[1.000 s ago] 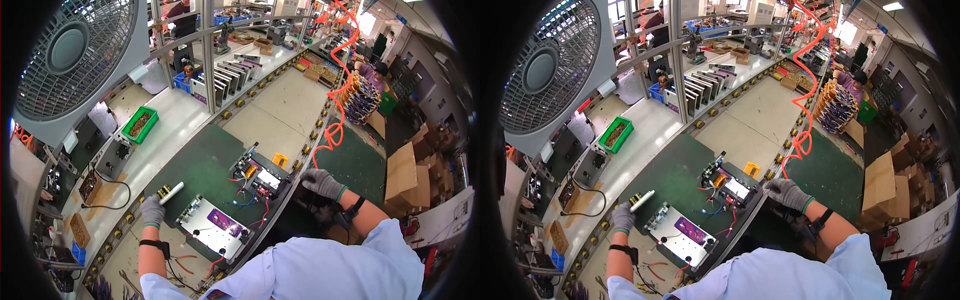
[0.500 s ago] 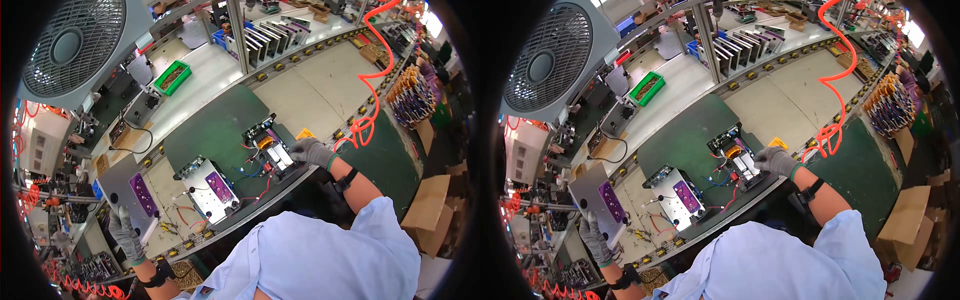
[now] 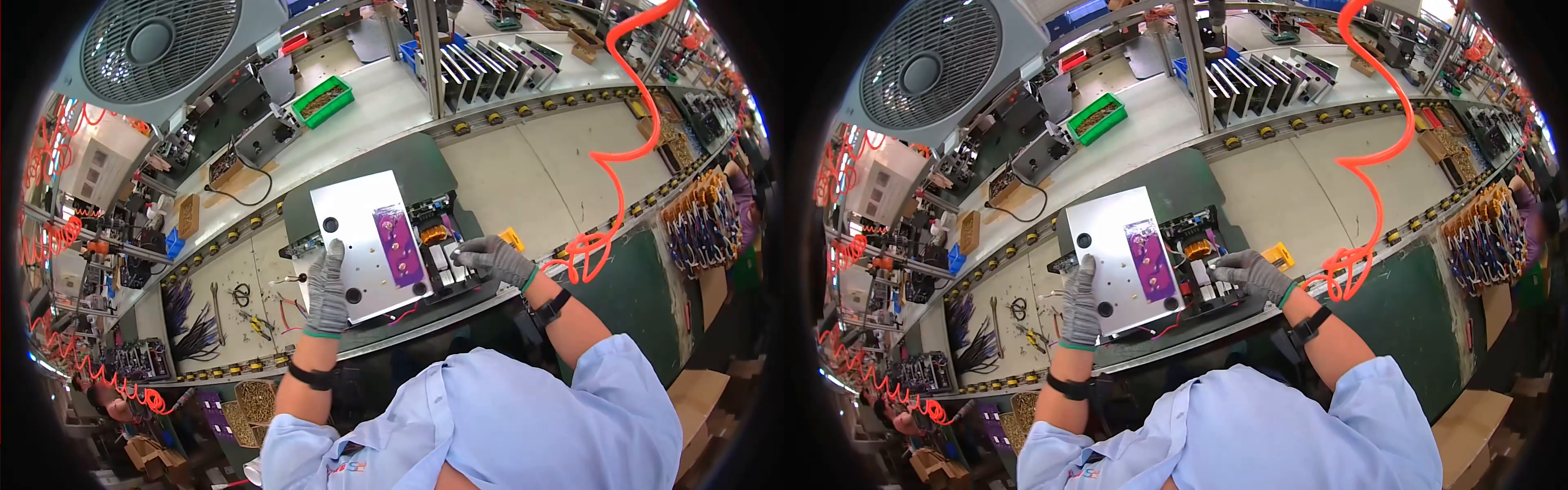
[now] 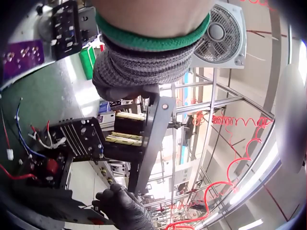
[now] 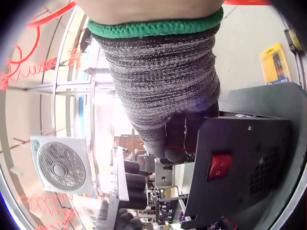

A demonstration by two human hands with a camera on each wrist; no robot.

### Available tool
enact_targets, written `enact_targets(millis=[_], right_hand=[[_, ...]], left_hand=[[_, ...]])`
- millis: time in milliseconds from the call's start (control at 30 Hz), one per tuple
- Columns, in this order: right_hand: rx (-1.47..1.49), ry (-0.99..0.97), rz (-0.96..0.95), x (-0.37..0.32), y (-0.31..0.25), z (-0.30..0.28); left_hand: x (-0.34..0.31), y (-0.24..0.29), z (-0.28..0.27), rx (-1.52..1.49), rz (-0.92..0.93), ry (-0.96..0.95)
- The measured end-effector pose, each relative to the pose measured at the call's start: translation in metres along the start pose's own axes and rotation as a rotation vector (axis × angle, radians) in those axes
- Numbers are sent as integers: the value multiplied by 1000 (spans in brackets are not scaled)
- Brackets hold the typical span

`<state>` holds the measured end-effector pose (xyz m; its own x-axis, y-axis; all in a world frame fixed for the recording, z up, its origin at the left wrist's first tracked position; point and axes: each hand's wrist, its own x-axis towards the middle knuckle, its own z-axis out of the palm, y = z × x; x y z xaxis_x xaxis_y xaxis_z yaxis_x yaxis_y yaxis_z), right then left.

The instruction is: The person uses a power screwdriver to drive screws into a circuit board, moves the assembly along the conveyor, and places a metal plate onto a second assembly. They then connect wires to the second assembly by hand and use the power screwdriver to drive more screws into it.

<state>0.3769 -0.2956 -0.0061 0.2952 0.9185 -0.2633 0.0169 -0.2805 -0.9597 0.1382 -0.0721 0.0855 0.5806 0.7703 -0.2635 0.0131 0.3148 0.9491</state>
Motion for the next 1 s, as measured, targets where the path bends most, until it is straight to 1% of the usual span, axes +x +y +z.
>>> enact_targets(millis=[67, 100, 133, 200, 233, 267, 300, 333, 367, 400, 433, 467, 500, 533, 600, 633, 700, 733, 767, 833, 867, 933, 967, 1000], right_hand=[[368, 89, 151, -17, 5, -4], [399, 83, 154, -21, 8, -5], [407, 89, 157, -22, 13, -6], [362, 90, 102, -22, 25, -5], [439, 90, 69, -20, 34, -3], [444, 69, 65, -29, 30, -5], [388, 89, 39, -35, 18, -8], [342, 85, -4, -30, 15, -4], [410, 38, -16, -23, 35, -4], [441, 46, -42, -30, 25, -2], [615, 18, -41, -31, 23, 3], [579, -17, -38, -31, 24, -1], [554, 39, -31, -29, 31, 2], [547, 58, -99, -24, 47, 1], [472, 109, -90, -16, 69, -1], [471, 105, -94, -16, 65, 0], [610, 54, -37, -19, 56, 2], [606, 48, -40, -20, 48, 1], [658, -6, -63, -23, 40, -1], [759, -81, -141, -30, 13, -1], [762, -84, -142, -27, 20, -1], [396, 113, -92, -20, 38, -4], [767, 23, 73, -22, 28, -4], [766, 25, 72, -21, 34, -5]], left_hand=[[2, -17, 28, -171, -123, 28], [1, -19, 45, -244, -200, 92], [11, -31, 49, -236, -206, 88], [37, -64, 46, -43, -105, 81], [21, -41, 71, -112, -151, 27], [15, -35, 85, -90, -161, 13], [16, -40, 89, -146, -204, -22], [32, -72, 79, 44, -24, 18], [30, -74, 77, 11, -200, 7], [36, -93, 72, 281, -36, -28], [36, -102, 68, 636, 137, -74], [35, -104, 68, 786, 202, -91], [32, -110, 71, 798, 186, -96], [32, -111, 79, 11, -117, 2], [21, -105, 86, -3, -137, 34], [19, -103, 88, -17, -163, 50], [17, -94, 89, 5, -136, 70], [16, -93, 89, 26, -118, 90], [18, -96, 88, 24, -110, 94], [25, -98, 84, 22, -18, 92], [25, -98, 82, 25, -16, 94], [26, -93, 81, 310, -10, 97], [15, -77, 88, 376, -8, 65], [12, -73, 93, 375, -8, 63]])
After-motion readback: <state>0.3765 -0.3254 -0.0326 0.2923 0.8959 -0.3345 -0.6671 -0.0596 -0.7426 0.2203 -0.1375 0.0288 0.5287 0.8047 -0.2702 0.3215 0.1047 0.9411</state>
